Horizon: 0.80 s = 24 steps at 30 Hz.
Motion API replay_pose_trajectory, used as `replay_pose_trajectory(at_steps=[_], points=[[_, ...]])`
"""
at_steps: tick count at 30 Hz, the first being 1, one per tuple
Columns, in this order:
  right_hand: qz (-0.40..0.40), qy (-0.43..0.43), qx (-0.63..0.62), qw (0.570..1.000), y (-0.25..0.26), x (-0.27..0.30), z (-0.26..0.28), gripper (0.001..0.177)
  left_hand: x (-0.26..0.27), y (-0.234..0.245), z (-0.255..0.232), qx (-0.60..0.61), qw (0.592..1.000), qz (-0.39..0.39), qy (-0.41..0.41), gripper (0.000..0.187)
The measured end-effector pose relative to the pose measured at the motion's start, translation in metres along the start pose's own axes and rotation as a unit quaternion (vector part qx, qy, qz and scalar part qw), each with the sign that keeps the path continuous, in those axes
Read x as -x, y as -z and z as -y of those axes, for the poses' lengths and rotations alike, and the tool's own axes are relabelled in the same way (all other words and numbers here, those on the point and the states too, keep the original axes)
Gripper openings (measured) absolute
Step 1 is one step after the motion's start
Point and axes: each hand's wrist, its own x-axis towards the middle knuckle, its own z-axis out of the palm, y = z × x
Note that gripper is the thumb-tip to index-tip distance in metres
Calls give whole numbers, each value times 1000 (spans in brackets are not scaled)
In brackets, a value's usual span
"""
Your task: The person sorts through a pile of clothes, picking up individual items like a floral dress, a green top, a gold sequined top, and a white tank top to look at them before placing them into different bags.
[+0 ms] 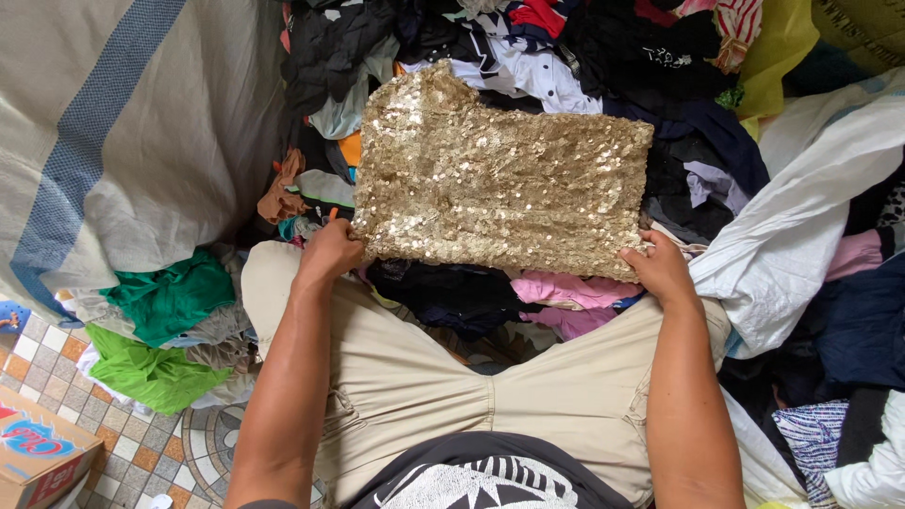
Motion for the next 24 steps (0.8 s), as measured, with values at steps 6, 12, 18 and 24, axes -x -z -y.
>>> replay_pose_trajectory(at_steps=[6, 12, 18, 24], points=[[16, -2, -157, 988, 10, 24, 36, 78, 14, 23, -54, -29, 995, -86, -47, 80], [-36, 49, -37, 997, 10, -13, 44, 66, -38, 7, -130, -93, 953, -130, -257, 72], [-150, 233, 23, 961, 3, -91, 90, 42, -157, -45, -203, -234, 893, -90, -374, 74], [-70, 246, 4, 967, 10, -128, 139, 66, -195, -27, -259, -430, 837, -59, -333, 106]])
